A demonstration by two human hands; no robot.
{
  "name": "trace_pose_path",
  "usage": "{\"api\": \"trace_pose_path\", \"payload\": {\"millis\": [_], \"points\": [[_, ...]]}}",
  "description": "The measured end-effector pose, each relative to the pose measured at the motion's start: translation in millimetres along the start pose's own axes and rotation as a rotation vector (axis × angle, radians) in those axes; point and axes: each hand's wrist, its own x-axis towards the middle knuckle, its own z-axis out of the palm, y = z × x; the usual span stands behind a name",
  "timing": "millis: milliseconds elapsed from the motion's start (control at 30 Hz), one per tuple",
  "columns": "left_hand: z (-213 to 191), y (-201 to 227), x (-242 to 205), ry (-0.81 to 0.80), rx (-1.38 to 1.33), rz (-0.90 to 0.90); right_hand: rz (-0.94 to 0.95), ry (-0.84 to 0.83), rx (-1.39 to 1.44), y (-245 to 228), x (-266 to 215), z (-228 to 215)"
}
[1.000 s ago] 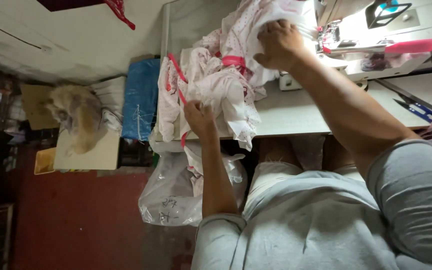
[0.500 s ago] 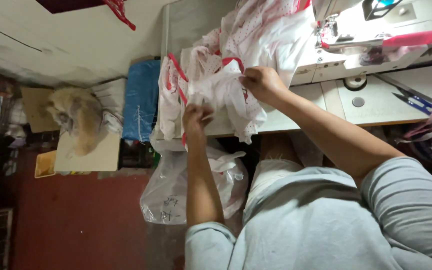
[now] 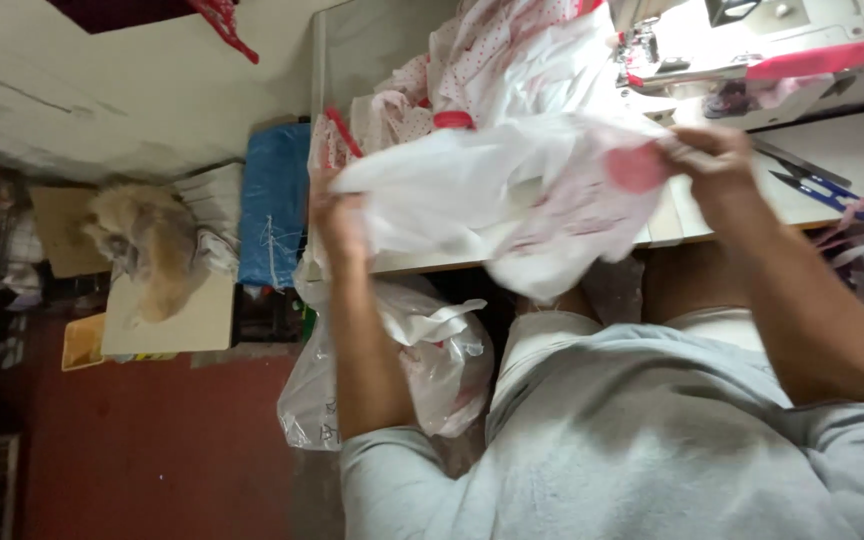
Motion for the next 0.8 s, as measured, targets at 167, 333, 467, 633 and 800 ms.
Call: {"api": "trace_pose_path", "payload": {"millis": [167,333,467,633,800], "points": [[-31.8,57.8,23.0,0.031,0.301,0.129,0.148,0.119,-0.422,11.1,-12.2,-52.1],[6.7,82.0,-10.4,-0.573,1.138,-0.385,-0.467,0.373,-1.055,-1.8,-27.6,3.5],[15.2,11.1,-24.9,-0.381,1.024,-0.045,-0.701,0.276,-0.976,28.5,-22.4,61.7],[86.0,-15.4,-27.4,-0.234,1.090,-0.055,-1.030,0.070,-0.889,6.9,-18.1,125.0],[88.4,-99.5,-3.4,-0.259,0.877,-0.424,-0.964,0.122,-0.936,-2.1,-0.2,141.2]]}}
